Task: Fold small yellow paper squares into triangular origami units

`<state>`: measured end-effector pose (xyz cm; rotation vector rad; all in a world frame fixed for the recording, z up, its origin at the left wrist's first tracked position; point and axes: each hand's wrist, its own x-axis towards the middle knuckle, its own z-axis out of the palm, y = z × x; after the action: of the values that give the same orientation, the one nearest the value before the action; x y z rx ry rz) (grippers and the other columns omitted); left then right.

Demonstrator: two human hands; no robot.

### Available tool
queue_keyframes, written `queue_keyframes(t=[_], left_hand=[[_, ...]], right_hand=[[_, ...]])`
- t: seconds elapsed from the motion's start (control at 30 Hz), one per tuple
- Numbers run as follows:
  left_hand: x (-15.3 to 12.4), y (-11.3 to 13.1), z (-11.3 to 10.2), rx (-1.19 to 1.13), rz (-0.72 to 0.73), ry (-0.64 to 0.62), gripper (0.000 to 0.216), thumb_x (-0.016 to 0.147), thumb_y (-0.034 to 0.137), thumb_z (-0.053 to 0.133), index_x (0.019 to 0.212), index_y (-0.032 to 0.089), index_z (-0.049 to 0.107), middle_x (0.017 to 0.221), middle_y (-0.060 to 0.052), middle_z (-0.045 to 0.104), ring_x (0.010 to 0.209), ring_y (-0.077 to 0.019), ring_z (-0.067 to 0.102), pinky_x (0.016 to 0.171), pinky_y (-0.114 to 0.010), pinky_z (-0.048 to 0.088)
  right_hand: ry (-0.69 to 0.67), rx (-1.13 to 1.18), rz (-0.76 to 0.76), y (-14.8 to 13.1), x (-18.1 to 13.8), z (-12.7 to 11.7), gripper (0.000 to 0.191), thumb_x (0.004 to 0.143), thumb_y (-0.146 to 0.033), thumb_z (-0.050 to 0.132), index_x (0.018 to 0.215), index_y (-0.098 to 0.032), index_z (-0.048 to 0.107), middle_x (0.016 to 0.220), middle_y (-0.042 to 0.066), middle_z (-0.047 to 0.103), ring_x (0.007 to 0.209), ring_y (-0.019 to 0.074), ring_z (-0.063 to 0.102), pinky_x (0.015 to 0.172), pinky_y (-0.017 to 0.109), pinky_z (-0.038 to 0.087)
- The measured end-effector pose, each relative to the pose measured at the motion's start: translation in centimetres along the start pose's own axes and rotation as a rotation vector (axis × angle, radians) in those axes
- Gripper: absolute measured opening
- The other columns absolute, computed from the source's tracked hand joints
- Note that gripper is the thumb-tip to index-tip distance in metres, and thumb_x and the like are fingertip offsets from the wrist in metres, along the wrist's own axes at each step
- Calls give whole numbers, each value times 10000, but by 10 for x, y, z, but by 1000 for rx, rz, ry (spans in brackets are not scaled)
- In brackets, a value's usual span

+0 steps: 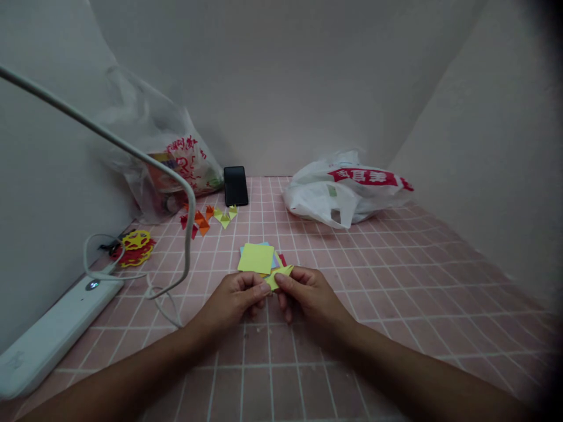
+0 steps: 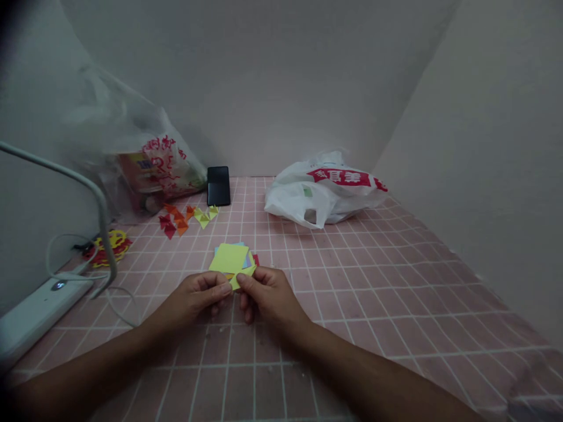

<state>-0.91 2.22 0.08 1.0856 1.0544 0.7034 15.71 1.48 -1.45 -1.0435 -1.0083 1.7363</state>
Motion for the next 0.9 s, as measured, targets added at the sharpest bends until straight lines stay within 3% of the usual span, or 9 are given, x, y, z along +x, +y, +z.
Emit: queue_keyframes(t=[0.2,0.3,0.5,0.7,0.9], left_hand=[[0,-1,1,-34,-1,15,325,671,416,717,618,159,526,520,60,492,443,-64,412,465,-207,292],[1,-4,0,-125,-25,43,330,687,405,733,625,158,523,531,56,506,445,-58,417,469,-201,309],[1,-3,2,-357,-125,12,312,709,357,769,701,138,547,585,48,519,464,-38,417,475,-171,323],[0,-5,1,-359,-137,-45,278,768,350,727,726,128,566,598,38,526,458,-37,427,464,-165,326],[1,-4,2,-319,-135,-45,307,722,388,750,719,131,581,584,41,521,444,-40,416,448,-174,312]], right_hand=[[54,-10,-21,-3,1,-2,396,794,-489,671,623,-156,545,479,-27,581,327,59,477,344,165,320],[66,48,-41,-4,2,-2,415,827,-535,613,656,-163,550,495,-24,582,342,71,493,363,180,366],[-57,39,-123,-2,4,-2,333,810,-478,675,754,-174,552,592,-33,607,420,70,527,427,192,429],[-76,-14,-141,-3,4,-3,323,788,-444,705,736,-175,534,614,-41,602,443,63,532,450,191,434],[-76,-10,-141,-3,6,-3,301,800,-439,686,754,-169,560,617,-38,607,445,60,535,456,188,434]])
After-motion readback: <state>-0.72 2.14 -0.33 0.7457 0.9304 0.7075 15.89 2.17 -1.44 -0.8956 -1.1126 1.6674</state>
